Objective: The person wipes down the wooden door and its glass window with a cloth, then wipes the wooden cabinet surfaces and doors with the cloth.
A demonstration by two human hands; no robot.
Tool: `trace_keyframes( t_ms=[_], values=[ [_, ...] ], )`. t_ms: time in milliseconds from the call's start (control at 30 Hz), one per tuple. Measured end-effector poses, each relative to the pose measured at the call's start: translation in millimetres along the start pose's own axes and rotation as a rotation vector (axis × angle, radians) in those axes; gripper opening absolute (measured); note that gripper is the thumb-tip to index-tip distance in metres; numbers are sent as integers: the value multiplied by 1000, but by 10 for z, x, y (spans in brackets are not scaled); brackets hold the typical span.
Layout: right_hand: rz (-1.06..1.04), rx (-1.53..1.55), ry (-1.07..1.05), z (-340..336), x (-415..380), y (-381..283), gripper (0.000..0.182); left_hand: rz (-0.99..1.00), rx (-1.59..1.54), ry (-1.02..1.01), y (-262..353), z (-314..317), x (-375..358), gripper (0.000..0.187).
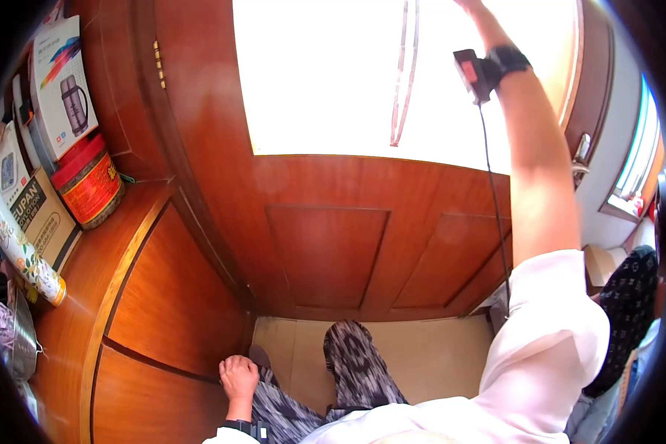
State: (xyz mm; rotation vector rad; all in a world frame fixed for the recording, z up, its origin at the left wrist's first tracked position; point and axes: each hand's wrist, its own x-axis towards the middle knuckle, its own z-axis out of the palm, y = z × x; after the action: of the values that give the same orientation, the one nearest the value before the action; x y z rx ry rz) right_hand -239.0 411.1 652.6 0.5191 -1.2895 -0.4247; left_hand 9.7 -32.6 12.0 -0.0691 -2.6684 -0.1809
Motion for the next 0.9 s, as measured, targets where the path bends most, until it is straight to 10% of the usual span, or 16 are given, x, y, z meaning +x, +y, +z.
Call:
trace_keyframes(
  t_ms=[133, 500, 900],
  values=[
    [18, 118, -56, -90, -855, -462, 61, 31, 4, -2, 10, 35, -1, 18],
    [37, 269, -683, -933, -2503, -1163, 59, 83, 43, -22, 34, 38, -37, 19],
    [93, -236, 131, -50, -726, 744, 44, 98, 87, -81, 182, 126, 143, 20]
  ],
)
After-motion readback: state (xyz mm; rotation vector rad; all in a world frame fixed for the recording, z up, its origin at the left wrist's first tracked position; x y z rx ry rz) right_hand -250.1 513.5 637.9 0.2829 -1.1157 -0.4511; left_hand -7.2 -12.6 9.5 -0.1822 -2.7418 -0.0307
